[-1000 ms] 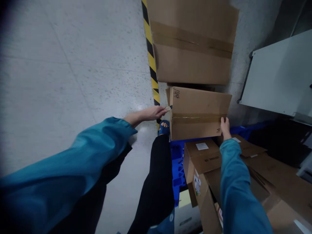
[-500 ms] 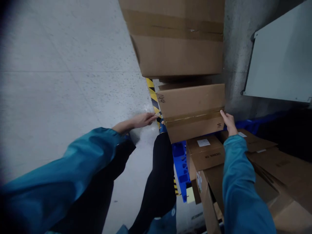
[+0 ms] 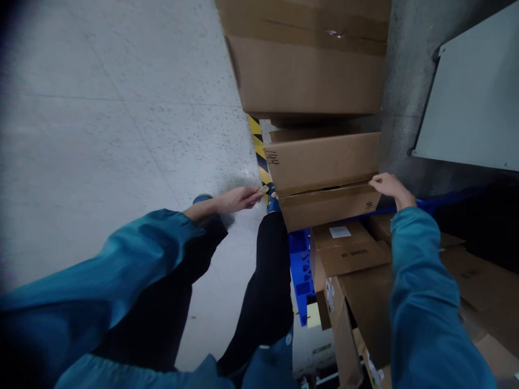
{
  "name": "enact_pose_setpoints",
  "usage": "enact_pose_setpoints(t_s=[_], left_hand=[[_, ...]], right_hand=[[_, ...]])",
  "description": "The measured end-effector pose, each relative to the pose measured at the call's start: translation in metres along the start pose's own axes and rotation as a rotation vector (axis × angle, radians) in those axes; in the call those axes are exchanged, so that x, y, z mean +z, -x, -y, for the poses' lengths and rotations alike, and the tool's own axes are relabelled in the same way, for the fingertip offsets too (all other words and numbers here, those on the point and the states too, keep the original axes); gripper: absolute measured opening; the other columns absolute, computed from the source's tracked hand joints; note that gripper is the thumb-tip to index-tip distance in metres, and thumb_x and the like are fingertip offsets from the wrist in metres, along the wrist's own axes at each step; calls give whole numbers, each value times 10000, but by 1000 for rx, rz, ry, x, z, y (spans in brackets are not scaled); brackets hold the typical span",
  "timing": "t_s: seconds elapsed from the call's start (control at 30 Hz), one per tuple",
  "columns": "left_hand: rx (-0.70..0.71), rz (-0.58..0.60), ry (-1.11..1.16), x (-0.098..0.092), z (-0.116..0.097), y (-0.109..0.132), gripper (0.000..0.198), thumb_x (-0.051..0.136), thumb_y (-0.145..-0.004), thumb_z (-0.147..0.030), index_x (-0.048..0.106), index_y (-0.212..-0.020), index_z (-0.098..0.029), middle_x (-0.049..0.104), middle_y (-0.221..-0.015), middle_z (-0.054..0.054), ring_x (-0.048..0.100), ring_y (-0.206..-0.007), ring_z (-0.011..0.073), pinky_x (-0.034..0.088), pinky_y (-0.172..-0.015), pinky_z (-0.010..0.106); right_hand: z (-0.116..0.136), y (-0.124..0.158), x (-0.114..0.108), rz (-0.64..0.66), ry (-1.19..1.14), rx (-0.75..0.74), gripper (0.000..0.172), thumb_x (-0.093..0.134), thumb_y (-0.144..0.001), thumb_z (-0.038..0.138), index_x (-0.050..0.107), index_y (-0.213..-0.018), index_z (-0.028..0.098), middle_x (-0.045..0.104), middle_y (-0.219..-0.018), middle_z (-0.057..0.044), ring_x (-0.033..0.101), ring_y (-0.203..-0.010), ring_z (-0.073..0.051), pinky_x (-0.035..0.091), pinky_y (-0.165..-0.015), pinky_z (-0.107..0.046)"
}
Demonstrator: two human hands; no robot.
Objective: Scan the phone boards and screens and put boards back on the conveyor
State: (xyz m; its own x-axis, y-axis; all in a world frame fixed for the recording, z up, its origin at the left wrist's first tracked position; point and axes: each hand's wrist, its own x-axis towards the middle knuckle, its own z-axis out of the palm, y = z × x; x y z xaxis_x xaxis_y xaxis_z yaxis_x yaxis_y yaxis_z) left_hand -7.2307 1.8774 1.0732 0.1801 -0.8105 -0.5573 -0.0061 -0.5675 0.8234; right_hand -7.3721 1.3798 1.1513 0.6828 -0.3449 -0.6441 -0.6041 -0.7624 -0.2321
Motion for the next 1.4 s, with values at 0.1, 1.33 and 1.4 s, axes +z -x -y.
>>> enact_pose_setpoints(t_s=[0.1, 1.33, 1.4], left_hand=[[-35, 18, 108, 17, 5, 24, 396, 403, -960, -539, 523, -784, -205, 599, -607, 10, 524, -504, 124, 422, -550, 248], [128, -277, 70, -7, 71, 68, 385, 420, -951, -495, 453, -708, -199, 454, -631, -6, 421, -591, 135, 302, -608, 286], [152, -228, 76, -11, 83, 67, 377, 437, -933, -494, 452, -692, -204, 455, -627, -4, 428, -590, 141, 310, -617, 290]], right_hand=[[74, -6, 23, 240, 260, -246, 418, 751, -699, 637, 765, -766, 224, 733, -733, -69, 647, -708, -247, 460, -679, -355], [236, 51, 177, 120, 192, -524, 309, 717, -862, 450, 617, -1014, 200, 699, -974, -78, 621, -933, -263, 381, -855, -354], [237, 53, 187, 118, 194, -526, 292, 723, -859, 432, 617, -1001, 200, 699, -972, -78, 618, -920, -258, 381, -853, -349]])
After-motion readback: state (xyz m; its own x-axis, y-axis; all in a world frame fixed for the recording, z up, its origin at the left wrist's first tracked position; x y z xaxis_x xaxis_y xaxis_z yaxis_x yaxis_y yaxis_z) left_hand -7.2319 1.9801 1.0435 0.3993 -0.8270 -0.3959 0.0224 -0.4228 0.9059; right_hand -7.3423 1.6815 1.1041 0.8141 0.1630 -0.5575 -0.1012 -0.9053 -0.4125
